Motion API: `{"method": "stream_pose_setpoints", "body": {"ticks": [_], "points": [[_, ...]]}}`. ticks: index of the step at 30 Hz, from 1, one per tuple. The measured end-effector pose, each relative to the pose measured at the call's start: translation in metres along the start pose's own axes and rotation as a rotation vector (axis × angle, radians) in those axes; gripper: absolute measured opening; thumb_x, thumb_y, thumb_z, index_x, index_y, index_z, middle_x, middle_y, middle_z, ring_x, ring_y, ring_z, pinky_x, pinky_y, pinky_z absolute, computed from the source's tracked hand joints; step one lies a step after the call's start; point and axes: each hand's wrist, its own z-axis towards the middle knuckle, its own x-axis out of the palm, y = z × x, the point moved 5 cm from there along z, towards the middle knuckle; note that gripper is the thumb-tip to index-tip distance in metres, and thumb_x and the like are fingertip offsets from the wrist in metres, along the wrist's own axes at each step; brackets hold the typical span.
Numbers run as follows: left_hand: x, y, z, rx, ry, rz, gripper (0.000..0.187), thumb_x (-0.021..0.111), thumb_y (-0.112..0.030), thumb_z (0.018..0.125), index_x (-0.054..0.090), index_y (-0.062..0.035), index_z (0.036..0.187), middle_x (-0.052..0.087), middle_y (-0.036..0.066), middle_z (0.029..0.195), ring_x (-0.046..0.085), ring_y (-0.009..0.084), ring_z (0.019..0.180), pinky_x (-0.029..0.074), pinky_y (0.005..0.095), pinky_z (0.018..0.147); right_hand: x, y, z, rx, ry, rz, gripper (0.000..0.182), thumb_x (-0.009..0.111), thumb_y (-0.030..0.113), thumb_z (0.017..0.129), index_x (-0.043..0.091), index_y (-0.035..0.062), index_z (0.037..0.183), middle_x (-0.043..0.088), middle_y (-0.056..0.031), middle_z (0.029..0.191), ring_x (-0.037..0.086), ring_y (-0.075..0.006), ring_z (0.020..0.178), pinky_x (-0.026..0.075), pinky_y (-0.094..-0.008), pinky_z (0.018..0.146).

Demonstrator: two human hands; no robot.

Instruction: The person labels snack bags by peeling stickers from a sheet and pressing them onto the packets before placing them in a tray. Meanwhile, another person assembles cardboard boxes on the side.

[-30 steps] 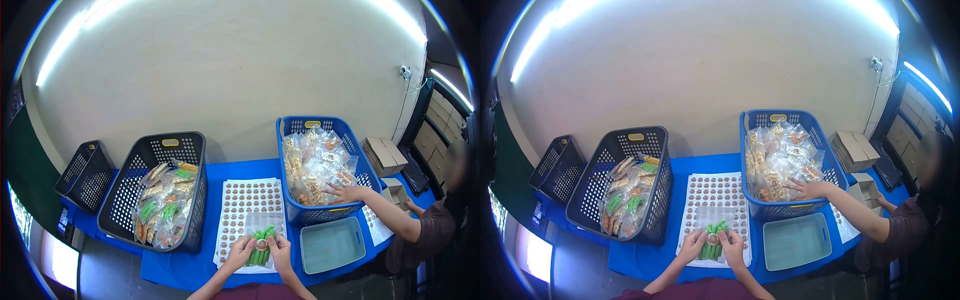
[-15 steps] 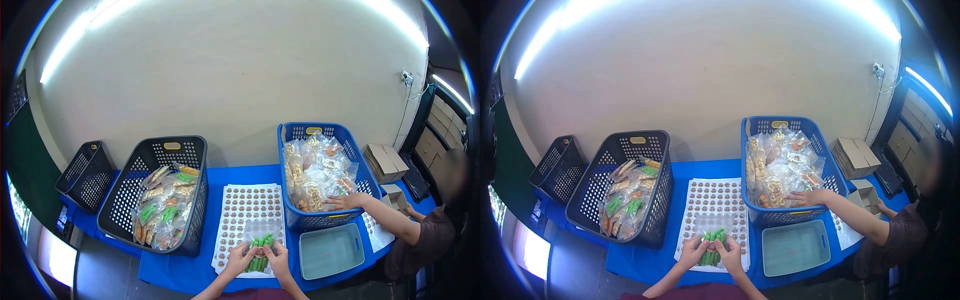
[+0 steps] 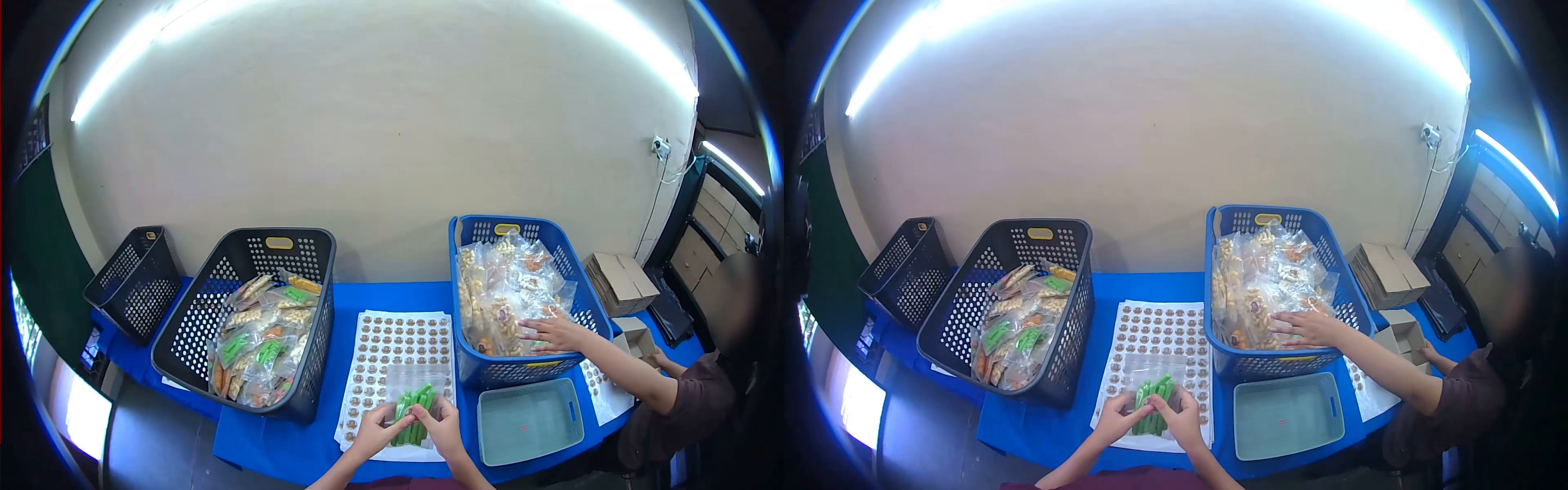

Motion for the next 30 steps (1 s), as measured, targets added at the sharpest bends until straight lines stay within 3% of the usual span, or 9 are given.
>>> {"method": "stream_pose_setpoints", "body": {"ticks": [3, 7, 11, 14, 18, 19, 21, 24, 30], "points": [[-0.001, 0.013, -0.002, -0.010, 0.040, -0.016, 0.030, 0.068, -0.027, 0.075, 0.064, -0.0029, 0.092, 0.054, 0.002, 0.066, 0.044, 0.0052, 0.053, 0.033, 0.0192, 0.047, -0.004, -0.008, -0.001, -0.013, -0.001, -0.001, 0.023, 0.063, 0.015, 0.081, 0.056, -0.0027, 0.093, 0.061, -0.0056, 0.085, 0.057, -0.0090, 0.074, 0.045, -0.0215, 0.067], [-0.005, 0.007, -0.005, 0.075, 0.049, -0.095, 0.031, 0.066, -0.023, 0.077, 0.062, -0.0028, 0.099, 0.057, 0.003, 0.081, 0.049, 0.0055, 0.066, 0.039, 0.0198, 0.056, -0.003, -0.008, 0.000, 0.015, 0.010, 0.036, 0.024, 0.063, 0.020, 0.081, 0.056, -0.0012, 0.091, 0.061, -0.0041, 0.084, 0.055, -0.0073, 0.074, 0.043, -0.0209, 0.066], [-0.008, 0.018, -0.006, -0.065, 0.174, -0.293, 0.033, 0.063, -0.018, 0.081, 0.056, 0.0014, 0.107, 0.058, 0.004, 0.093, 0.054, 0.0058, 0.077, 0.044, 0.0203, 0.065, 0.001, -0.019, 0.004, 0.093, 0.049, 0.139, 0.026, 0.062, 0.019, 0.081, 0.056, -0.0018, 0.096, 0.061, -0.0055, 0.089, 0.056, -0.0090, 0.081, 0.043, -0.0224, 0.073], [-0.012, 0.009, -0.009, -0.122, 0.093, -0.274, 0.034, 0.062, -0.018, 0.081, 0.055, 0.0034, 0.106, 0.058, 0.006, 0.095, 0.054, 0.0061, 0.081, 0.045, 0.0200, 0.069, 0.002, -0.030, 0.011, 0.111, 0.064, 0.101, 0.024, 0.061, 0.020, 0.082, 0.055, -0.0005, 0.092, 0.059, -0.0023, 0.083, 0.054, -0.0060, 0.076, 0.042, -0.0205, 0.067], [-0.015, 0.040, -0.003, -0.227, -0.076, -0.247, 0.039, 0.061, -0.026, 0.082, 0.055, 0.0054, 0.103, 0.060, 0.003, 0.074, 0.052, 0.0047, 0.059, 0.040, 0.0196, 0.049, 0.020, -0.012, 0.008, 0.128, 0.114, -0.030, 0.031, 0.061, 0.016, 0.082, 0.050, -0.0014, 0.105, 0.057, -0.0053, 0.095, 0.053, -0.0089, 0.086, 0.043, -0.0227, 0.074], [-0.017, 0.045, -0.001, -0.163, -0.173, -0.158, 0.042, 0.061, -0.033, 0.081, 0.058, 0.0065, 0.095, 0.057, 0.002, 0.062, 0.047, 0.0046, 0.050, 0.035, 0.0207, 0.042, 0.023, -0.011, 0.006, 0.089, 0.137, -0.082, 0.032, 0.060, 0.014, 0.083, 0.048, -0.0014, 0.108, 0.057, -0.0057, 0.098, 0.053, -0.0097, 0.090, 0.043, -0.0236, 0.077], [-0.021, 0.050, 0.002, -0.147, -0.201, -0.048, 0.043, 0.061, -0.036, 0.080, 0.060, 0.0054, 0.091, 0.056, 0.003, 0.059, 0.045, 0.0046, 0.048, 0.034, 0.0213, 0.041, 0.026, -0.014, 0.003, 0.065, 0.179, -0.114, 0.034, 0.059, 0.009, 0.082, 0.047, -0.0022, 0.112, 0.057, -0.0059, 0.101, 0.053, -0.0104, 0.094, 0.042, -0.0246, 0.081], [-0.024, 0.048, 0.004, -0.100, -0.218, 0.026, 0.042, 0.060, -0.039, 0.080, 0.062, 0.0022, 0.087, 0.053, 0.003, 0.055, 0.042, 0.0045, 0.046, 0.031, 0.0234, 0.039, 0.025, -0.018, 0.003, 0.107, 0.192, -0.068, 0.045, 0.062, 0.017, 0.081, 0.043, -0.0034, 0.115, 0.053, -0.0097, 0.104, 0.052, -0.0124, 0.094, 0.044, -0.0254, 0.079], [-0.024, 0.047, 0.005, -0.056, -0.170, -0.061, 0.038, 0.055, -0.036, 0.084, 0.062, 0.0020, 0.086, 0.055, 0.002, 0.063, 0.045, 0.0044, 0.057, 0.035, 0.0225, 0.048, 0.019, -0.015, 0.000, 0.114, 0.222, -0.005, 0.036, 0.058, 0.012, 0.084, 0.045, -0.0030, 0.114, 0.055, -0.0075, 0.104, 0.052, -0.0111, 0.095, 0.043, -0.0248, 0.081]]}}
